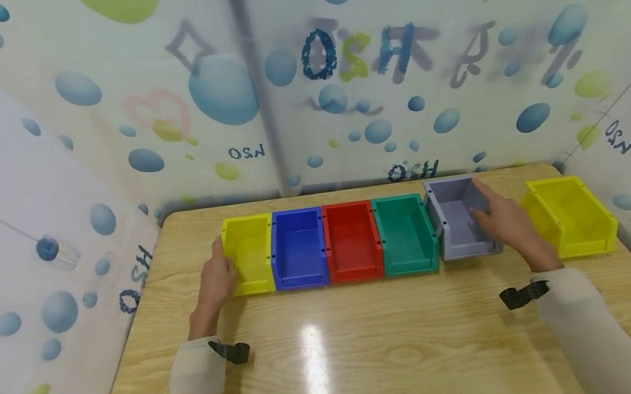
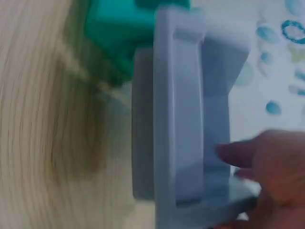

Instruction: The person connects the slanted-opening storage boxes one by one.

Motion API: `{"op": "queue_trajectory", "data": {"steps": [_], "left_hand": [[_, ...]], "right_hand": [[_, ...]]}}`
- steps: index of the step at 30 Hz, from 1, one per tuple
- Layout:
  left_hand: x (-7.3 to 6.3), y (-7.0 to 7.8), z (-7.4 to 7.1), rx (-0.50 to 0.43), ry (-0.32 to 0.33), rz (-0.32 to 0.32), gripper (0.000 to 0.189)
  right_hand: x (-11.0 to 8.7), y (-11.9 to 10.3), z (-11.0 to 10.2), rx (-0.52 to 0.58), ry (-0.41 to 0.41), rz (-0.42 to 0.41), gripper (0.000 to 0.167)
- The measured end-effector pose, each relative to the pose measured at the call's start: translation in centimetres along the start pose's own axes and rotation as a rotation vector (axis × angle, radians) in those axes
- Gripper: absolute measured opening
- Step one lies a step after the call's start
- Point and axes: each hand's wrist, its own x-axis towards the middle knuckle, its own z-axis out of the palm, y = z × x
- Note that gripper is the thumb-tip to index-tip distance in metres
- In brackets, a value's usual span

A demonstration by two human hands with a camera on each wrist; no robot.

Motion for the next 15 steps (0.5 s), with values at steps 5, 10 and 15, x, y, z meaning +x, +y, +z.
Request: {"op": "queue_trajectory", "data": {"steps": [5, 10, 15], "left_hand": [[0.0, 0.2, 0.0, -0.010, 0.006, 0.006, 0.056], [-0.1, 0.2, 0.0, -0.006, 0.015, 0.002, 0.055], [-0.2, 0.2, -0.2, 0.000, 0.010, 0.010, 0.055]], "right_hand": [[0.1, -1.7, -0.2, 0.020, 0.230, -0.050, 0.052], [0.5, -3.6, -0.5, 0.219, 0.204, -0.072, 0.043], [1.0, -4.4, -0.2, 0.440, -0.081, 0.068, 0.052]]}}
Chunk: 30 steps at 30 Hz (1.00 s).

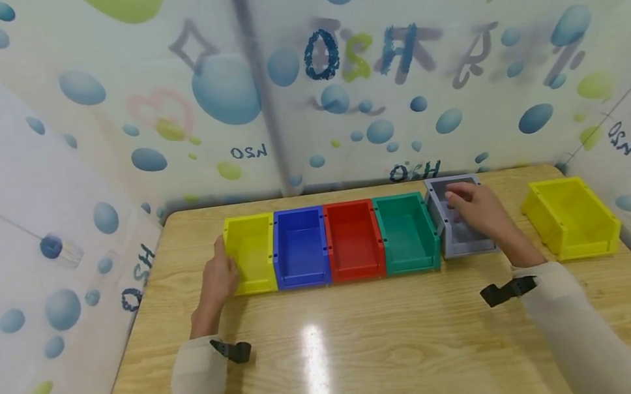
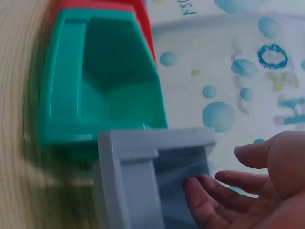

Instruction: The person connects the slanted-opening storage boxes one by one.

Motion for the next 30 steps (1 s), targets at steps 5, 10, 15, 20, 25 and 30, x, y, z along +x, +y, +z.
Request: {"op": "queue_trajectory", "data": {"steps": [5, 10, 15, 20, 25, 30], "left_hand": [[0.0, 0.1, 0.1, 0.002, -0.005, -0.001, 0.055], [0.0, 0.1, 0.1, 0.007, -0.001, 0.007, 0.055], [0.1, -0.1, 0.0, 0.016, 0.007, 0.016, 0.055], [0.1, -0.3, 0.2, 0.009, 0.002, 0.020, 0.054], [0.1, -0.2, 0.4, 0.012, 0.005, 0.029, 0.054], [0.1, 0.0, 0.1, 0.015, 0.014, 0.025, 0.054]], "right_hand": [[0.8, 0.6, 0.6, 0.165, -0.147, 0.131, 0.059], [1.1, 1.2, 0.9, 0.245, -0.196, 0.181, 0.063], [1.5, 1.5, 1.4, 0.233, -0.194, 0.160, 0.062], [1.5, 2.4, 2.3, 0.220, -0.227, 0.172, 0.058], [1.4, 3.0, 2.7, 0.236, -0.220, 0.185, 0.058], [1.7, 3.1, 3.0, 0.236, -0.201, 0.159, 0.055]]}}
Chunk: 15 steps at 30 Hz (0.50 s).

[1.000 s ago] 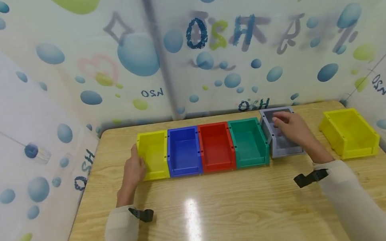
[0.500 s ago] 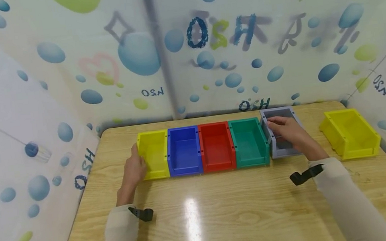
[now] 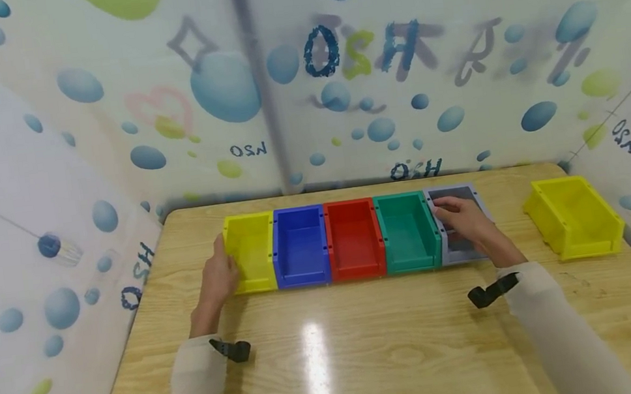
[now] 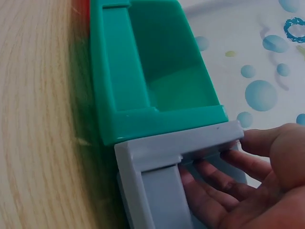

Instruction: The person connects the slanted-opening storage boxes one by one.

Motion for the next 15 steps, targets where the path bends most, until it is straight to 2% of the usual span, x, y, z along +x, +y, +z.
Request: {"op": "queue_trajectory", "data": {"steps": [15], "left_hand": [[0.10, 0.17, -0.23, -0.010, -0.034, -0.036, 0.055]], "right_hand": [[0.21, 0.34, 0.58, -0.031, 0.018, -0.003, 0.053]]}}
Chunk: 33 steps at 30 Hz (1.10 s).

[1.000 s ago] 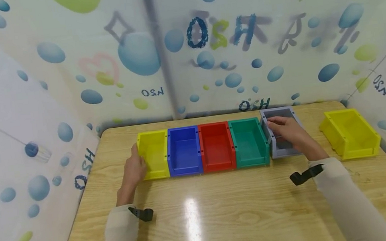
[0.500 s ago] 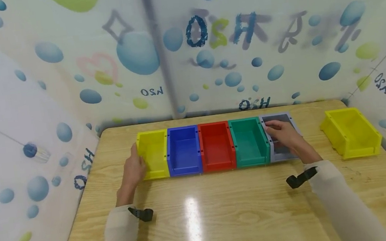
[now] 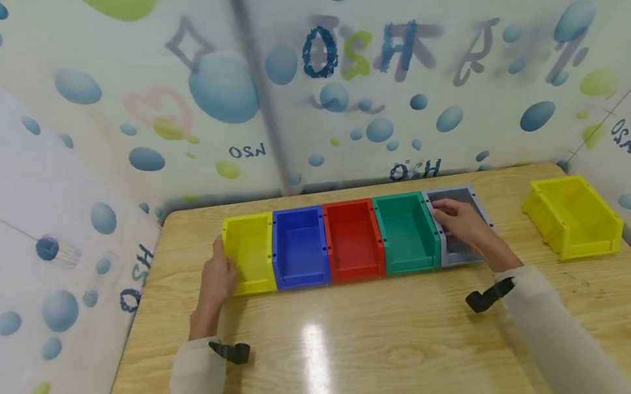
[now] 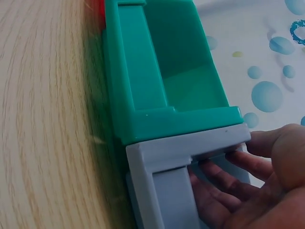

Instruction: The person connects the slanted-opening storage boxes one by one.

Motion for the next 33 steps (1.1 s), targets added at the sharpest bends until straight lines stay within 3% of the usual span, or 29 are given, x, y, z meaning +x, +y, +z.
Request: {"op": "queue_trajectory", "data": {"steps": [12, 25, 30, 33], "left_hand": [[-0.5, -0.1, -0.1, 0.004, 0.026, 0.006, 0.054], [0.0, 0.3, 0.3, -0.016, 0.011, -0.007, 0.054], [-0.1, 0.2, 0.3, -0.006, 0.011, -0.009, 0.055], [-0.2, 0.1, 0.2, -0.003, 0.009, -0.017, 0.056]], "right_hand": [[-0.3, -0.3, 1.0, -0.156, 0.058, -0.073, 0.049], [-0.7, -0.7, -0.8, -0.157, 0.050, -0.074, 0.051], [-1.9, -1.0, -2.7, -0.182, 0.154, -0.122, 0.047], [-2.7, -0.5, -4.6, -0.255, 0.292, -0.172, 0.044]]}}
